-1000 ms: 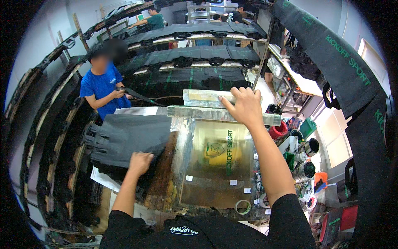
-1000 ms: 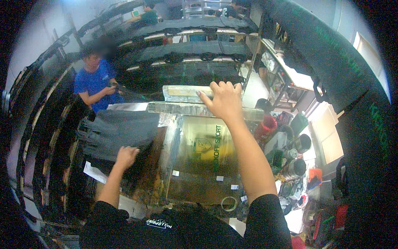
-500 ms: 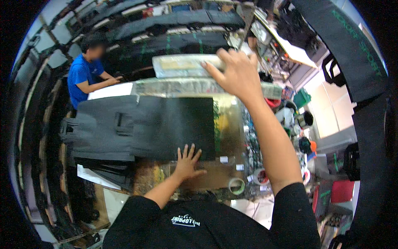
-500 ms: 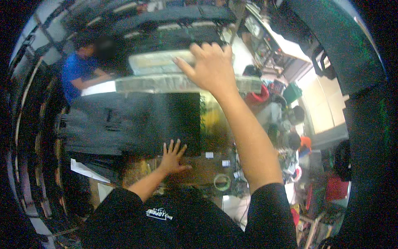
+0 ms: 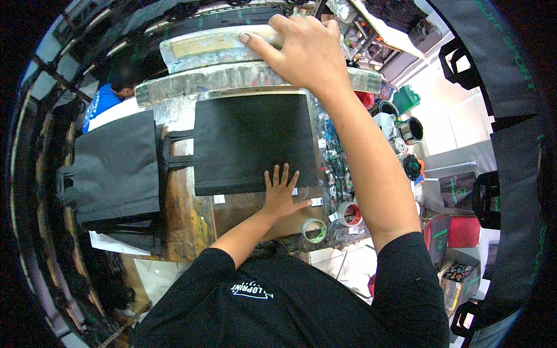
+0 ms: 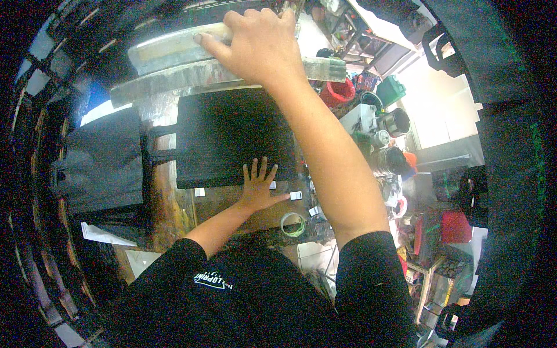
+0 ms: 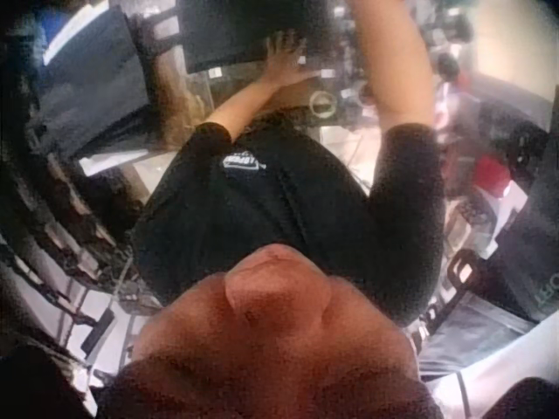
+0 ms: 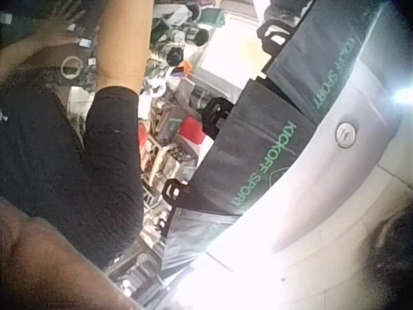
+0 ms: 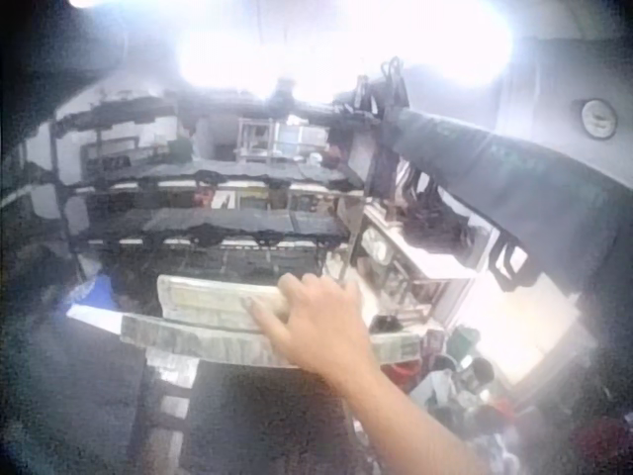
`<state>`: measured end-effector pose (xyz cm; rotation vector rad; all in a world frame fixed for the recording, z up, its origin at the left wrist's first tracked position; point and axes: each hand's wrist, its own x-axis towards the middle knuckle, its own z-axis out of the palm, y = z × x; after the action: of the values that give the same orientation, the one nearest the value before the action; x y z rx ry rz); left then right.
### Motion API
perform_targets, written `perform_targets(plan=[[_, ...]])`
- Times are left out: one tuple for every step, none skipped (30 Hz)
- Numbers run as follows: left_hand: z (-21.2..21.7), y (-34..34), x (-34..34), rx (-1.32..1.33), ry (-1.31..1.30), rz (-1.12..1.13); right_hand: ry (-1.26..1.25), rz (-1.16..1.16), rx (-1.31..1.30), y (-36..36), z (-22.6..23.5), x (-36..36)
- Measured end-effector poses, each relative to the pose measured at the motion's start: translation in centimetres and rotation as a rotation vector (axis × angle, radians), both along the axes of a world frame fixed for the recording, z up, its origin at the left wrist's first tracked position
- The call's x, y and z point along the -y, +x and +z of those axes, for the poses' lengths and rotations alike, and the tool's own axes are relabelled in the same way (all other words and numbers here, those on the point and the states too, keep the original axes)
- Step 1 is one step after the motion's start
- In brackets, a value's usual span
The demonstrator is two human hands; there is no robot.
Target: The person performs screen printing on black tote bags using a green ink-filled screen and a squeegee. They repeatedly pull the squeegee across the screen to transfer the design onto the bags, then lift the screen to reveal the printed logo. Another person in the background assists by moving the printed bags to a drying rack.
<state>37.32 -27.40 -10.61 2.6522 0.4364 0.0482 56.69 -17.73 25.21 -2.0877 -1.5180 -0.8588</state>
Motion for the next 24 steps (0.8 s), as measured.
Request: perform_targets(plan=[[0.1, 0.5, 0.4, -0.012, 0.001, 0.007, 0.003, 0.003, 0.007, 0.0, 0.0, 0.0], [0.2, 0.8, 0.6, -0.023, 0.002, 0.015, 0.006, 0.006, 0.013, 0.0, -0.1, 0.0], [0.2, 1.0, 0.8, -0.013, 0.002, 0.008, -0.004, 0.004, 0.002, 0.0, -0.1, 0.0], [0.1, 1.3, 0.9, -0.001, 0.003, 0.003, -0.012, 0.002, -0.006, -0.1, 0.0, 0.0], [-0.1, 1.5, 1.0, 0.012, 0.005, -0.001, -0.021, 0.002, -0.015, -0.2, 0.0, 0.0], [-0.3, 1.8, 1.2, 0.007, 0.005, 0.004, -0.031, 0.002, -0.022, -0.3, 0.1, 0.0], [-0.3, 1.9, 1.4, 0.001, 0.006, 0.009, -0.040, 0.003, -0.030, -0.4, 0.1, 0.1], [-0.4, 1.9, 1.5, -0.005, 0.006, 0.016, -0.050, 0.005, -0.038, -0.4, 0.1, 0.1], [-0.5, 1.7, 1.5, 0.014, 0.005, 0.009, -0.052, 0.003, -0.021, -0.4, 0.0, 0.1], [-0.5, 1.0, 1.1, 0.023, 0.010, 0.003, -0.049, 0.003, -0.014, -0.5, -0.2, 0.1], [-0.4, 0.3, 0.9, 0.031, 0.015, -0.001, -0.047, 0.005, -0.008, -0.6, -0.4, 0.2], [-0.4, -0.5, 0.8, 0.026, 0.036, -0.002, -0.065, -0.019, -0.010, -0.6, -0.4, 0.5], [0.6, -1.9, 0.5, 0.007, 0.059, -0.004, -0.086, -0.042, -0.024, -0.7, -0.4, 0.8], [1.2, -3.1, 0.2, -0.007, 0.084, -0.003, -0.105, -0.062, -0.034, -0.8, -0.2, 0.9], [0.4, -4.4, 0.2, 0.003, 0.082, -0.001, -0.130, -0.055, -0.054, -1.0, 0.0, 1.0], [0.2, -5.0, 0.0, 0.028, 0.083, -0.005, -0.107, -0.051, -0.042, -1.0, 0.1, 1.0], [0.0, -5.5, -0.2, 0.054, 0.085, -0.009, -0.081, -0.029, -0.026, -0.8, -0.1, 0.8], [-0.1, -6.0, -0.4, -0.006, 0.062, 0.036, -0.054, -0.008, -0.010, -0.9, -0.3, 0.6], [2.2, -5.6, -0.8, -0.060, 0.037, 0.070, -0.045, -0.006, 0.007, -1.0, -0.6, 0.7], [4.7, -5.2, -1.3, -0.111, 0.013, 0.104, -0.033, -0.006, 0.025, -1.0, -0.7, 0.9], [7.4, -5.1, -2.5, 0.002, -0.163, 0.173, -0.020, -0.008, 0.043, -1.0, -0.8, 1.0], [10.1, -5.5, -4.2, 0.113, -0.340, 0.242, -0.029, -0.009, 0.028, -1.2, -0.9, 1.2], [12.1, -5.9, -6.0, 0.226, -0.517, 0.306, -0.037, -0.012, 0.013, -1.7, -1.0, 1.5], [13.2, -6.6, -8.0, 0.411, -0.756, 0.383, -0.044, -0.008, 0.002, -2.4, -1.2, 1.6]])
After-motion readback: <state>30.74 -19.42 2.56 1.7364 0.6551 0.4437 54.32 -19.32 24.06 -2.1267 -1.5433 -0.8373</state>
